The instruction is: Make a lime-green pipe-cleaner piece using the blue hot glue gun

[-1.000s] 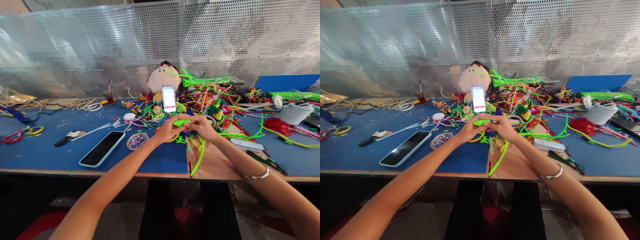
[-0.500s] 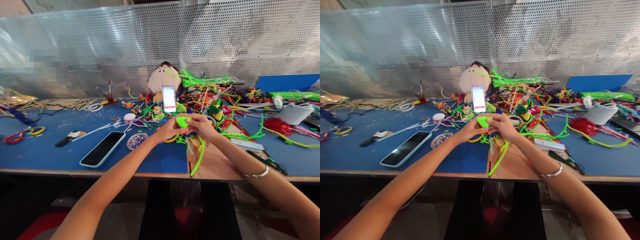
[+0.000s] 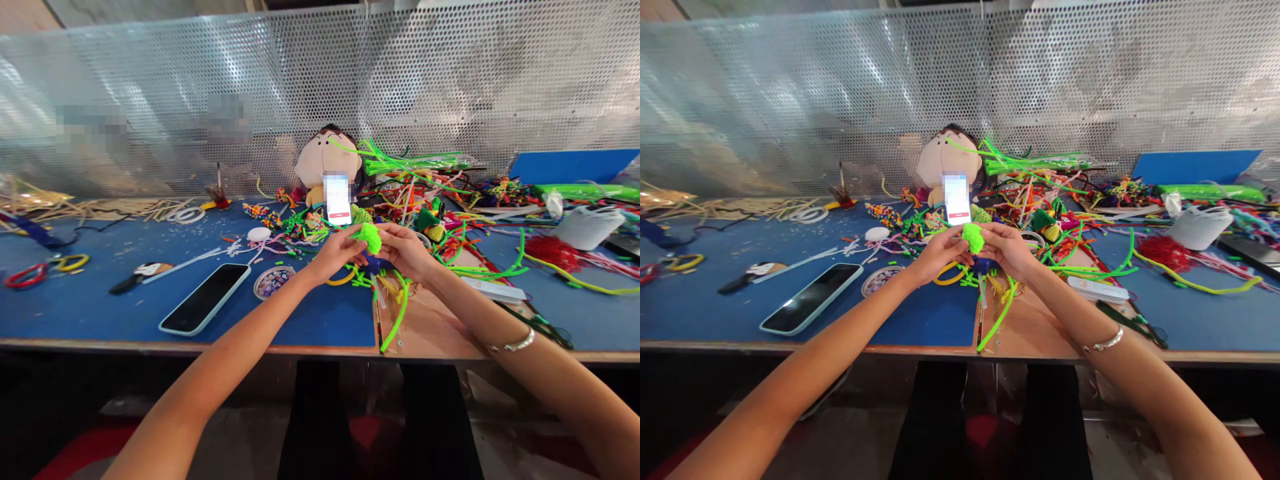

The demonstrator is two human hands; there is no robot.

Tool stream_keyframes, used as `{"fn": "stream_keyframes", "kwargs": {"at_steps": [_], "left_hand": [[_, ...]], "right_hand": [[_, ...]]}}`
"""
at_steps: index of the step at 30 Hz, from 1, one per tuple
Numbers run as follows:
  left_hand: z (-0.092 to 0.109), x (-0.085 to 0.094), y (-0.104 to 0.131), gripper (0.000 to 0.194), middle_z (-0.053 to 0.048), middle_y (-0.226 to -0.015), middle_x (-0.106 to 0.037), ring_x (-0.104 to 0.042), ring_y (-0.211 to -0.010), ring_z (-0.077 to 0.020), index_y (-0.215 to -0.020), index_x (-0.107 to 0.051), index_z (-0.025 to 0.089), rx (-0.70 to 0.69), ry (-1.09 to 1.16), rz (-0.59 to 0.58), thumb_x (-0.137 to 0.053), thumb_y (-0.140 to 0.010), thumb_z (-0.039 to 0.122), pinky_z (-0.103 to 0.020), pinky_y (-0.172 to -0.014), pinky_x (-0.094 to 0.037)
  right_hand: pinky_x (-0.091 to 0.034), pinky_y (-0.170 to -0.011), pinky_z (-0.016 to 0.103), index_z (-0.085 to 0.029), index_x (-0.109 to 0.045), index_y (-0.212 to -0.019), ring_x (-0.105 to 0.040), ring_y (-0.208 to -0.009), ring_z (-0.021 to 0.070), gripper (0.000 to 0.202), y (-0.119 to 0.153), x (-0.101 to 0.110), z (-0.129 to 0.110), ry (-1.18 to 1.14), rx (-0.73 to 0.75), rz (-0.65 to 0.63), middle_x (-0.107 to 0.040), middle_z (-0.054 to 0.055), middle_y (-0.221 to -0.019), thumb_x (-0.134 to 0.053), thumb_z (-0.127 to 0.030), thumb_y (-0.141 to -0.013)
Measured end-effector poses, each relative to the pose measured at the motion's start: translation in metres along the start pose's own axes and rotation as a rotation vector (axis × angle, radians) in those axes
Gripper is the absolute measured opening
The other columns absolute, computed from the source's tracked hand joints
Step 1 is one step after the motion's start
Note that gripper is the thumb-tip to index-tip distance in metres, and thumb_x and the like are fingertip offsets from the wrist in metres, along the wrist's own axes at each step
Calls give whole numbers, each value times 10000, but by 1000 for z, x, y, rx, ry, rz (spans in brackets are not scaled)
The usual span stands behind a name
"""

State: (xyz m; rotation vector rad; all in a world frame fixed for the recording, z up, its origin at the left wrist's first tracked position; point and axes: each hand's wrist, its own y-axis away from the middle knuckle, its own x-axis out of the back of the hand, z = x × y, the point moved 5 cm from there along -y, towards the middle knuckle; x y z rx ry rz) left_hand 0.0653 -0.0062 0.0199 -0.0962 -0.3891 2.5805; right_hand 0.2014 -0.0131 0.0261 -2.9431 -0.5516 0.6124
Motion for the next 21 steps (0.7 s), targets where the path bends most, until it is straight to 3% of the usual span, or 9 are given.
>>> {"fn": "stream_keyframes", "kwargs": {"at_steps": [5, 9, 13, 17, 21], "left_hand": [[-1, 1, 1, 731, -67, -850, -707, -670, -620, -134, -1309, -493, 178, 39, 49, 41, -662, -723, 580, -255, -619, -545], [0, -3, 2, 709, -60, -882, -693, -660, -648, -127, -1293, -518, 181, 45, 22, 0, -713, -701, 520, -251, -638, -543], [5, -8, 3, 690, -57, -1042, -681, -635, -742, -116, -1306, -524, 239, -9, 30, -57, -766, -679, 398, -245, -677, -538], [4, -4, 3, 636, -31, -987, -703, -598, -655, -82, -1255, -585, 242, -11, 22, 20, -783, -653, 301, -232, -647, -508], [7, -1, 3, 528, -61, -1108, -681, -624, -720, -101, -1131, -672, 217, -73, 26, 93, -792, -619, 268, -250, -687, -521]], "right_hand": [[-557, -563, 140, -182, -630, -829, -627, -537, 47, 279, -1, 6, -1, 18, 42, 96, -669, -56, -650, -803, -276, -631], [-570, -616, 222, -188, -608, -859, -645, -615, 92, 327, 1, 2, -6, 258, 226, 129, -685, -31, -701, -788, -349, -638], [-576, -744, 330, -203, -601, -952, -683, -810, 167, 300, 9, -9, -12, 556, 408, 112, -723, 23, -874, -729, -320, -708], [-564, -817, 367, -225, -595, -1006, -686, -878, 187, 269, 18, -15, -17, 750, 528, 144, -713, 27, -931, -678, -277, -755], [-566, -806, 339, -233, -577, -1053, -681, -868, 171, 257, 23, -18, -20, 860, 595, 131, -680, 30, -988, -607, -240, -798]]}}
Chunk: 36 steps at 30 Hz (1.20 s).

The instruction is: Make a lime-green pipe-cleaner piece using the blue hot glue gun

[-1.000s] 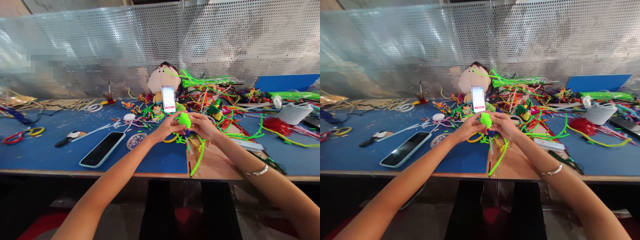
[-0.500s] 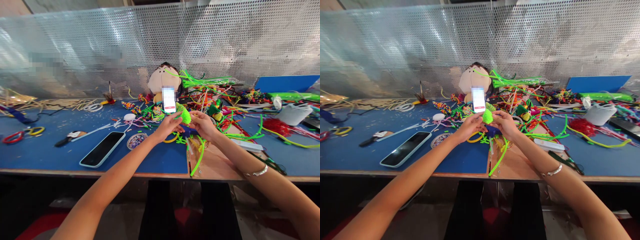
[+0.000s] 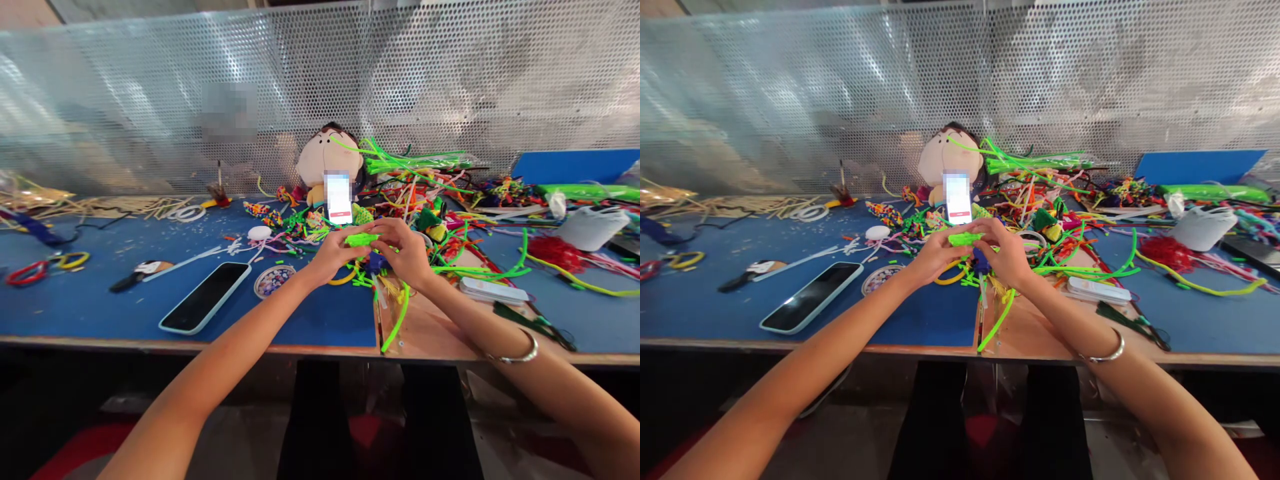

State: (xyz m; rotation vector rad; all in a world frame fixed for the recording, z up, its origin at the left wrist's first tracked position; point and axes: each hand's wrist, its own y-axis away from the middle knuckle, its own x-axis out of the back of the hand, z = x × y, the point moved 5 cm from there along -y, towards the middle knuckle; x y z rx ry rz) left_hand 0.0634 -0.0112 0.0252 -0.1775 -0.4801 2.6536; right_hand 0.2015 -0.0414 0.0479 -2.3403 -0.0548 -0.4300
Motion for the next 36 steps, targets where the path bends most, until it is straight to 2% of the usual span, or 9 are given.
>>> {"fn": "stream_keyframes", "kwargs": {"at_steps": [4, 9, 12, 14, 17, 26, 32, 36], "left_hand": [[3, 0, 0, 427, -72, -1088, -684, -648, -759, -138, -1032, -715, 195, -70, -20, -7, -793, -622, 282, -302, -721, -548], [5, 3, 1, 362, -62, -1007, -699, -660, -801, -175, -973, -735, 179, -123, -98, 28, -778, -636, 302, -323, -721, -557], [5, 4, 1, 344, -58, -1001, -698, -660, -791, -169, -962, -738, 180, -131, -126, 23, -771, -640, 297, -316, -712, -555], [6, 4, 1, 336, -50, -966, -701, -656, -771, -158, -951, -741, 181, -141, -134, 28, -773, -634, 289, -306, -707, -553], [8, 2, 1, 335, -42, -933, -704, -648, -785, -161, -932, -745, 178, -136, -150, 30, -779, -619, 293, -298, -713, -550], [6, -1, 1, 294, -13, -832, -705, -618, -701, -137, -894, -742, 136, -119, -226, 0, -739, -632, 270, -248, -659, -499], [2, -3, 0, 259, -12, -817, -717, -625, -790, -156, -884, -746, 138, -134, -282, -42, -710, -645, 229, -233, -709, -460], [-1, -3, 0, 250, -8, -800, -718, -622, -748, -150, -873, -747, 128, -120, -309, -49, -714, -650, 235, -225, -686, -451]], "right_hand": [[-570, -740, 303, -228, -564, -1022, -661, -784, 143, 241, 0, 2, 0, 51, 14, 29, -635, 20, -943, -605, -231, -785], [-559, -736, 294, -229, -555, -1029, -643, -811, 145, 245, 0, 0, 0, 92, 52, 7, -600, 21, -930, -605, -219, -790], [-546, -746, 308, -219, -578, -994, -634, -800, 149, 180, 0, 1, -5, 158, 123, 5, -611, 25, -891, -593, -215, -815], [-534, -734, 318, -213, -613, -898, -619, -764, 152, 71, 0, 2, -11, 221, 199, 16, -616, 25, -823, -579, -234, -839], [-516, -717, 323, -204, -654, -779, -607, -750, 161, 146, 1, 3, -20, 280, 337, 18, -629, 43, -781, -553, -256, -873], [-485, -708, 346, -273, -729, -990, -570, -779, 175, 196, 4, 0, -23, 428, 461, 14, -634, 54, -846, -569, -268, -877], [-464, -657, 344, -257, -740, -934, -530, -720, 163, 170, 6, -2, -22, 451, 548, 28, -611, 53, -811, -584, -253, -868], [-450, -645, 338, -226, -729, -863, -521, -703, 160, 162, 6, -6, -20, 471, 555, 10, -598, 49, -774, -569, -252, -875]]}}
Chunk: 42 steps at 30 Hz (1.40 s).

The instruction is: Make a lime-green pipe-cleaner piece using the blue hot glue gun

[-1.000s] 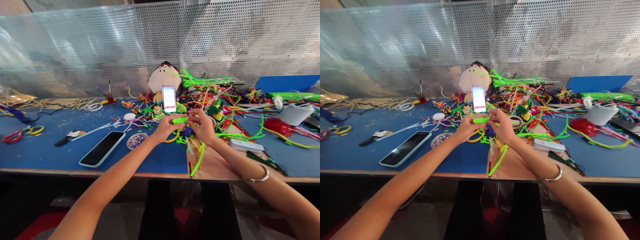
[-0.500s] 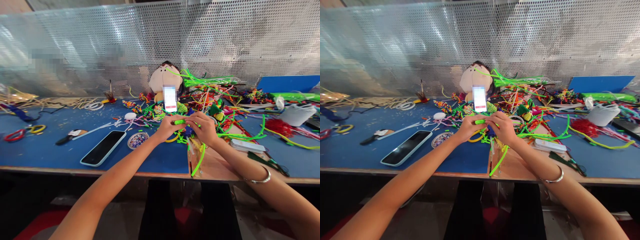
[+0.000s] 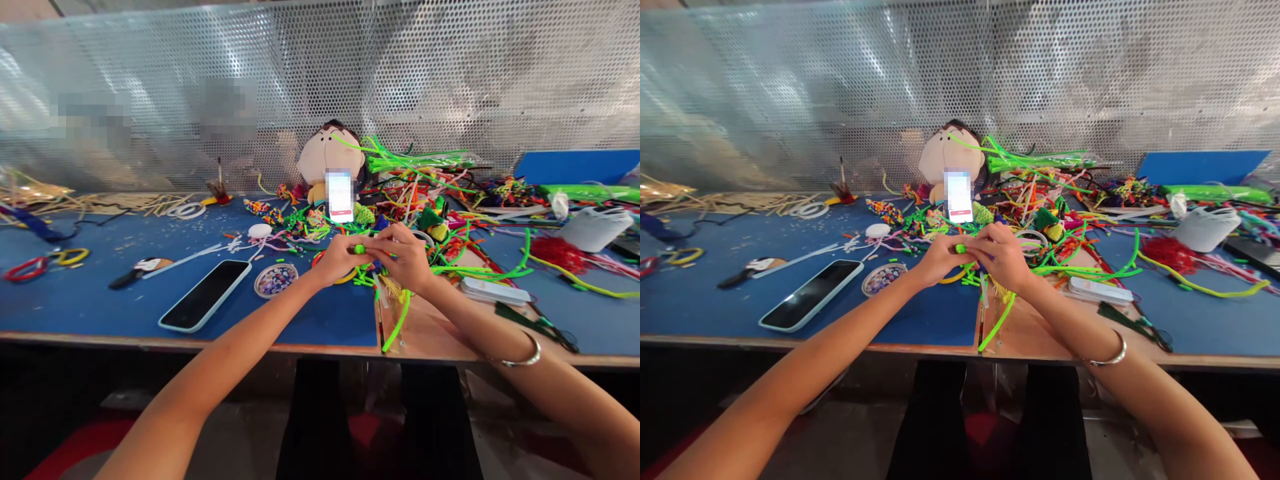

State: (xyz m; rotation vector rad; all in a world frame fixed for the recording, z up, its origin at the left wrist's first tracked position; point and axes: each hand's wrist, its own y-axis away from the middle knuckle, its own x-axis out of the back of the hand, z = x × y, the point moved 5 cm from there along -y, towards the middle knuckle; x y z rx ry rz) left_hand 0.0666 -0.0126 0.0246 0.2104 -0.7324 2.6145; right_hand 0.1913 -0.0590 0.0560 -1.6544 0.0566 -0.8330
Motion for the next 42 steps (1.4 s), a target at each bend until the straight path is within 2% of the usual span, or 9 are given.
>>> {"fn": "stream_keyframes", "kwargs": {"at_steps": [5, 10, 16, 19, 23, 28, 37, 39, 42], "left_hand": [[1, -1, 0, 287, 13, -697, -674, -590, -642, -118, -877, -749, 127, 14, 14, -15, -744, -652, 304, -210, -618, -442], [0, -3, 1, 428, -39, -766, -710, -610, -590, -127, -983, -735, 134, 77, 106, -40, -761, -642, 391, -244, -593, -486], [0, -1, 0, 467, -49, -787, -719, -618, -590, -128, -990, -733, 127, 70, 84, -10, -785, -612, 395, -235, -582, -469], [0, -2, 0, 436, -28, -752, -696, -619, -581, -125, -942, -735, 119, 98, 118, -22, -785, -601, 385, -237, -596, -477], [-2, -1, 0, 324, 10, -662, -638, -574, -588, -113, -866, -729, 112, 66, 60, -24, -742, -641, 344, -216, -581, -432], [-5, 0, -1, 194, 36, -622, -589, -495, -597, -94, -761, -712, 106, 34, -27, -7, -701, -638, 256, -200, -572, -367], [2, -6, -1, 150, 23, -607, -592, -530, -619, -110, -677, -679, 104, 28, -38, -27, -683, -642, 250, -196, -562, -396], [1, -6, -1, 185, 22, -607, -599, -538, -592, -109, -748, -709, 108, 45, -50, -33, -693, -653, 266, -199, -547, -400], [-2, -7, 0, 335, 2, -650, -644, -563, -546, -113, -950, -733, 127, 82, -48, -58, -712, -677, 319, -216, -533, -417]], "right_hand": [[-449, -670, 329, -191, -635, -801, -528, -761, 169, 177, -3, -1, -2, -53, -78, -23, -574, 56, -791, -495, -223, -903], [-420, -646, 297, -202, -476, -811, -498, -712, 143, 146, -4, 10, 0, -94, -200, 64, -521, 26, -765, -390, -205, -930], [-373, -595, 295, -216, -397, -687, -435, -614, 140, 263, -4, 6, 1, -13, -172, -19, -464, 0, -635, -346, -226, -945], [-407, -629, 305, -207, -467, -681, -481, -656, 154, 255, -5, 5, 0, 13, -167, -46, -515, 18, -651, -416, -231, -930], [-473, -730, 329, -190, -626, -846, -573, -801, 174, 138, -5, 5, -4, -38, -93, -10, -631, 66, -833, -500, -203, -903], [-482, -712, 344, -199, -695, -864, -586, -800, 182, 121, -2, 0, -4, -25, -19, 9, -652, 71, -861, -574, -212, -868], [-465, -731, 337, -185, -635, -788, -580, -802, 172, 130, -2, -4, -7, -48, -58, -13, -641, 65, -846, -539, -185, -875], [-464, -718, 321, -183, -585, -795, -570, -796, 164, 135, -3, -1, -5, -87, -122, 8, -615, 61, -832, -492, -186, -893], [-460, -704, 304, -197, -519, -843, -551, -760, 145, 138, -2, 8, 2, -138, -279, 132, -573, 33, -798, -408, -215, -923]]}}
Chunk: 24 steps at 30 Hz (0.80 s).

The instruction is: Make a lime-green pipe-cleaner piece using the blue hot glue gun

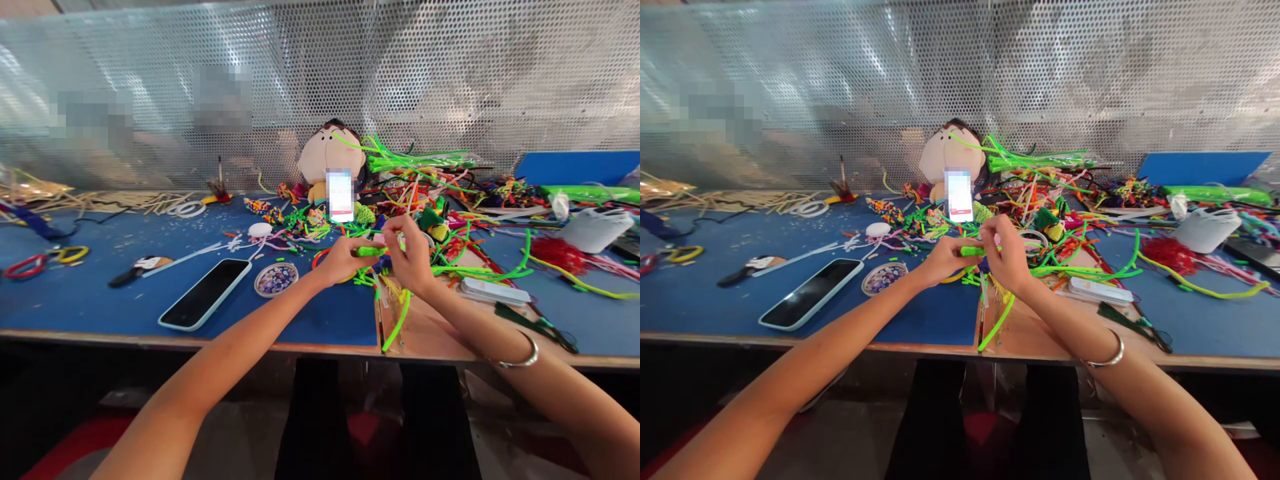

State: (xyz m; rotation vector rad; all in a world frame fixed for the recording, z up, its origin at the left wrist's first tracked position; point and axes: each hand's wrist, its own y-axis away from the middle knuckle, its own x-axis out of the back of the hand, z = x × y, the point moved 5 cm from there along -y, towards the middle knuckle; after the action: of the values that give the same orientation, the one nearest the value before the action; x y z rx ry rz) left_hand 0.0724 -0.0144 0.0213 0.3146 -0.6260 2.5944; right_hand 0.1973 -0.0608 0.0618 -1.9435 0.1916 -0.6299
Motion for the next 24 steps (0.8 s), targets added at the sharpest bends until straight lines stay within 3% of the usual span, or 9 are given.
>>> {"fn": "stream_keyframes", "kwargs": {"at_steps": [2, 7, 11, 20, 24], "left_hand": [[1, 0, 1, 409, -20, -687, -678, -591, -547, -127, -1035, -720, 138, 3, 6, -9, -714, -694, 363, -232, -543, -437], [7, 3, 2, 499, -65, -763, -726, -632, -603, -156, -1037, -720, 116, -12, 79, 3, -742, -662, 444, -257, -594, -491], [5, 5, 1, 476, -49, -720, -718, -624, -577, -145, -1028, -722, 118, 11, 101, 31, -756, -652, 407, -245, -566, -492], [8, 13, 3, 414, 27, -497, -596, -441, -401, -52, -1082, -703, 131, 6, 31, 60, -709, -726, 342, -175, -408, -317], [4, 13, 2, 407, -3, -610, -662, -557, -476, -72, -1066, -708, 147, 18, 101, 72, -728, -706, 335, -184, -490, -433]], "right_hand": [[-462, -708, 301, -204, -505, -869, -551, -751, 140, 147, -1, 5, 4, -19, -68, 51, -573, 24, -797, -379, -245, -934], [-472, -741, 310, -198, -573, -890, -597, -789, 154, 180, -2, 4, 6, -1, -99, -11, -647, 41, -847, -413, -273, -924], [-469, -747, 306, -185, -619, -889, -610, -782, 153, 231, -3, 4, 6, 15, -119, -37, -668, 42, -826, -402, -257, -922], [-431, -678, 280, -183, -573, -735, -560, -659, 142, 74, -6, 3, 31, 40, -320, -28, -626, 15, -704, -532, -222, -783], [-405, -616, 260, -194, -509, -782, -533, -573, 129, 119, -5, 0, 37, 22, -384, -120, -572, -4, -630, -413, -230, -842]]}}
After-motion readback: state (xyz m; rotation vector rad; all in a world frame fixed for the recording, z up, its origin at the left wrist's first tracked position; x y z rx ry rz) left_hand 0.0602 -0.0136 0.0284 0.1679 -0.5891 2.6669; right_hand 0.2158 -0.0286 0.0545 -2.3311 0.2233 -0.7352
